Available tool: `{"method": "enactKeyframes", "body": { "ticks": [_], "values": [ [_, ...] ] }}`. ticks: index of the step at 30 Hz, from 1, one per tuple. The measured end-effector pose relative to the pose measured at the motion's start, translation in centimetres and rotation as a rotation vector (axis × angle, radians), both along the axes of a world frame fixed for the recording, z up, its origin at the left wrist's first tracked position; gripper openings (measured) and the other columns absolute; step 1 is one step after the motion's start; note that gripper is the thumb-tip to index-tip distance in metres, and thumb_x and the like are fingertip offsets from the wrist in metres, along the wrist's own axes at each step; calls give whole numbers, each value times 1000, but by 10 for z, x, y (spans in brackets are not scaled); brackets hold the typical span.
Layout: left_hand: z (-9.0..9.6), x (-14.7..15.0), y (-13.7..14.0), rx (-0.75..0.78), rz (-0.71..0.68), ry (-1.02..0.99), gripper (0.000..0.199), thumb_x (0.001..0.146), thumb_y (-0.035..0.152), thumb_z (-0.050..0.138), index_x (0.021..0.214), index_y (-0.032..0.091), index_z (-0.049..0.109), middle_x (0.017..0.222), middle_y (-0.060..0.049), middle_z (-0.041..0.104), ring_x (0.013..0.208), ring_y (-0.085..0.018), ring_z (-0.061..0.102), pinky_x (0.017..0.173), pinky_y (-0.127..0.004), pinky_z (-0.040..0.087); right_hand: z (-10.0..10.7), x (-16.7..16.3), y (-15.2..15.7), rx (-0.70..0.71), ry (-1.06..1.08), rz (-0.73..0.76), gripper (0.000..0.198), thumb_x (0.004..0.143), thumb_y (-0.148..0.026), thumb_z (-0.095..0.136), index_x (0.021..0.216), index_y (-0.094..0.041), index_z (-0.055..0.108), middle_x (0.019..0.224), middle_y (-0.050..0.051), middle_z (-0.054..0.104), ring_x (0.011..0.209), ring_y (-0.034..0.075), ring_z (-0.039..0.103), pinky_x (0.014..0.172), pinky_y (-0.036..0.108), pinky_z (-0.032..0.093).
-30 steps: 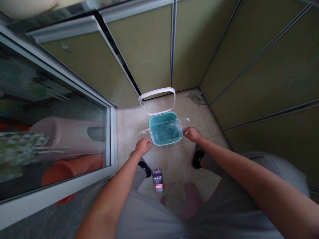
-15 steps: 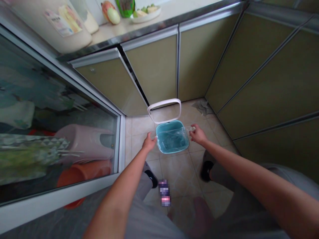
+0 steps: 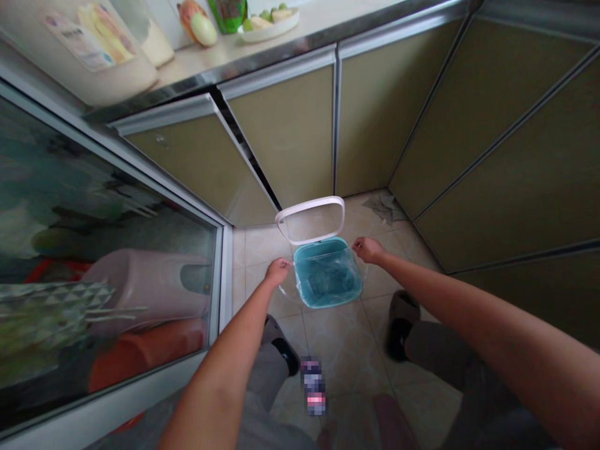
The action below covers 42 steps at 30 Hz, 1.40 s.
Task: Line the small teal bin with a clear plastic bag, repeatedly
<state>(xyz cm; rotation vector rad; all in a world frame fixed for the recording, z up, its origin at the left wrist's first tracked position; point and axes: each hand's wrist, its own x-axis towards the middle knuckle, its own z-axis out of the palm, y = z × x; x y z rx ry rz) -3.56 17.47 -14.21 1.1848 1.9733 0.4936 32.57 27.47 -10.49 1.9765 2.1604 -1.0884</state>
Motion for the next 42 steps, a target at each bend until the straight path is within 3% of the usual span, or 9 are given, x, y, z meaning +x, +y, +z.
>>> {"method": "enactKeyframes", "body": {
  "ticks": [9,15,23,28,31,34,37,42],
  "values": [
    [-16,-7,39,45,80,-72,7,79,25,69,77,18,70,68,0,68,63,-14,59,63,-24,41,-27,-7,41,5,-28,-8,30,94,-39,63,89,-15,79,73,5,73,60,12,62,57,19,41],
    [-22,-9,57,-13,120,-125,12,75,29,70,77,18,71,65,1,66,57,-13,55,59,-24,41,-36,-15,48,-165,62,-103,31,96,-39,62,85,-14,77,68,2,70,40,7,49,46,19,38],
    [-19,-4,67,-97,116,-142,13,73,27,71,81,18,74,64,0,66,57,-13,55,60,-23,45,-48,-18,46,-224,143,-169,24,94,-32,65,84,-13,77,62,0,67,38,5,47,42,16,36],
    [-10,2,63,-108,149,-144,16,75,29,70,84,17,74,66,0,65,55,-12,51,57,-23,42,-43,-11,45,-247,148,-199,25,95,-32,64,88,-11,75,66,2,67,38,5,47,39,17,37],
    [7,1,63,-32,257,-148,26,79,35,69,97,17,74,72,-1,65,53,-10,48,53,-21,39,-27,-3,52,-189,147,-299,23,93,-28,68,110,-13,74,68,1,67,39,5,47,40,17,38],
    [36,-4,67,37,374,-256,38,82,40,66,111,18,71,82,-2,66,52,-7,47,50,-20,37,5,4,65,-69,191,-315,31,92,-21,64,121,-15,72,69,1,66,43,6,47,42,17,40],
    [71,-9,72,95,434,-375,46,81,45,65,117,18,69,89,-4,67,53,-6,48,51,-19,38,50,5,76,22,289,-222,34,92,-17,59,124,-14,72,75,3,69,48,7,49,46,17,43],
    [120,-6,68,155,390,-491,51,75,53,70,110,15,70,87,-5,67,56,-5,50,55,-18,42,113,-5,76,176,323,37,41,92,-17,59,131,-16,72,83,3,74,58,9,57,57,18,46]
  ]
}}
